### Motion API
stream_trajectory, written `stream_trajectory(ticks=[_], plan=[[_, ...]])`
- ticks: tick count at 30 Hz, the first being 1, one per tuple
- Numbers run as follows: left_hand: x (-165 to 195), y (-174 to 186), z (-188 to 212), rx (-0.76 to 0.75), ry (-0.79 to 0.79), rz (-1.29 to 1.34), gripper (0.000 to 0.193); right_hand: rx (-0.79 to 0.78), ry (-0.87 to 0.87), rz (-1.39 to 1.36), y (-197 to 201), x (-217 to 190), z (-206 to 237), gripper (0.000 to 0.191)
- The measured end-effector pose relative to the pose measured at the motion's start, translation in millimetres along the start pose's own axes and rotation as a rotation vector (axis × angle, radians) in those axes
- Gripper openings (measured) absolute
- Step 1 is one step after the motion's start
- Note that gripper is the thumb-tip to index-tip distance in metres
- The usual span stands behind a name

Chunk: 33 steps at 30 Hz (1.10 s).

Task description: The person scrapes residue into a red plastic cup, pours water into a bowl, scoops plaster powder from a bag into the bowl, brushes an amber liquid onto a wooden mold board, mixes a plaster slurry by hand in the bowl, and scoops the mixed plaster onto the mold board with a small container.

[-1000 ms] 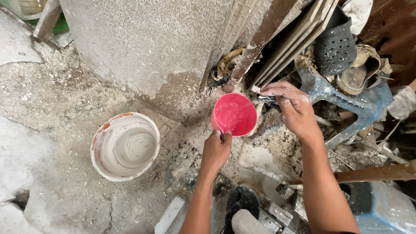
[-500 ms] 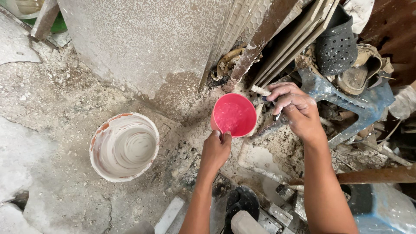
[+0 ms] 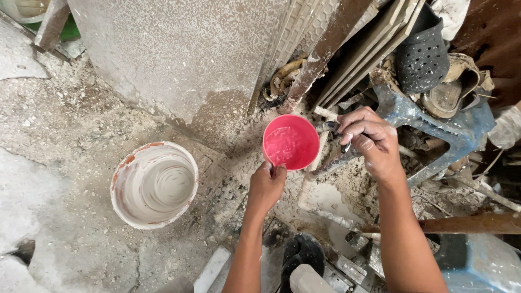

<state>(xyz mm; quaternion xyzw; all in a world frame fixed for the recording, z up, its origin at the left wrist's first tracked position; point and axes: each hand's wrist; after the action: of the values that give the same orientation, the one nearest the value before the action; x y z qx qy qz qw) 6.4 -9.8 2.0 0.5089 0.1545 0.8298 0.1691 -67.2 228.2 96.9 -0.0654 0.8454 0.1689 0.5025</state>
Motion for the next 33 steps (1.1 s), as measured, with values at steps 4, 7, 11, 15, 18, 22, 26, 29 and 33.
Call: stream_trajectory(ticks=[4,7,11,15,18,22,26,29,33], plan=[[-0.1,7.5,2.4,-0.062,0.067,0.062,0.035,0.026,0.014,-0.009,-3.1,-5.1,0.6,0.022],[-0.8,20.2,8.3,0.016,0.002,0.058,0.031,0.156,-0.037,0.184,-11.8,-14.0,5.8,0.027],[-9.0,45.3,18.8,0.086,0.007,0.028,0.028,0.438,0.414,0.230,-42.1,-25.2,20.9,0.022],[-24.1,80.2,34.8,0.287,0.023,-0.123,0.033,0.382,0.506,-0.106,-89.3,-23.2,44.1,0.026],[-36.9,114.8,53.5,0.355,0.122,-0.127,0.029,0.303,0.368,-0.346,-141.2,6.3,56.1,0.014],[-51.1,156.8,78.7,0.469,0.400,-0.323,0.031,0.035,-0.159,-0.406,-208.0,64.5,68.0,0.022],[-69.3,184.4,96.5,0.576,0.566,-0.464,0.030,-0.177,-0.763,-0.567,-275.7,119.5,72.8,0.032],[-85.3,196.2,107.1,0.651,0.652,-0.510,0.028,-0.322,-0.967,-0.556,-309.4,136.2,72.6,0.032],[-103.8,206.5,121.8,0.731,0.690,-0.519,0.024,-0.458,-1.167,-0.425,-331.6,130.9,65.1,0.033]])
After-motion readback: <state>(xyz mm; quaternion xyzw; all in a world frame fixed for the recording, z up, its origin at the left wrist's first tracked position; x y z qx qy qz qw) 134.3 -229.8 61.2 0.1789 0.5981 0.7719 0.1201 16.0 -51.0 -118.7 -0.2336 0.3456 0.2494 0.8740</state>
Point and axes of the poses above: each hand's wrist, its own z-axis away from the middle knuckle, its own y-axis out of the back of the hand, x = y × z, and after that the axes turned 11 degrees about -z, right-handed
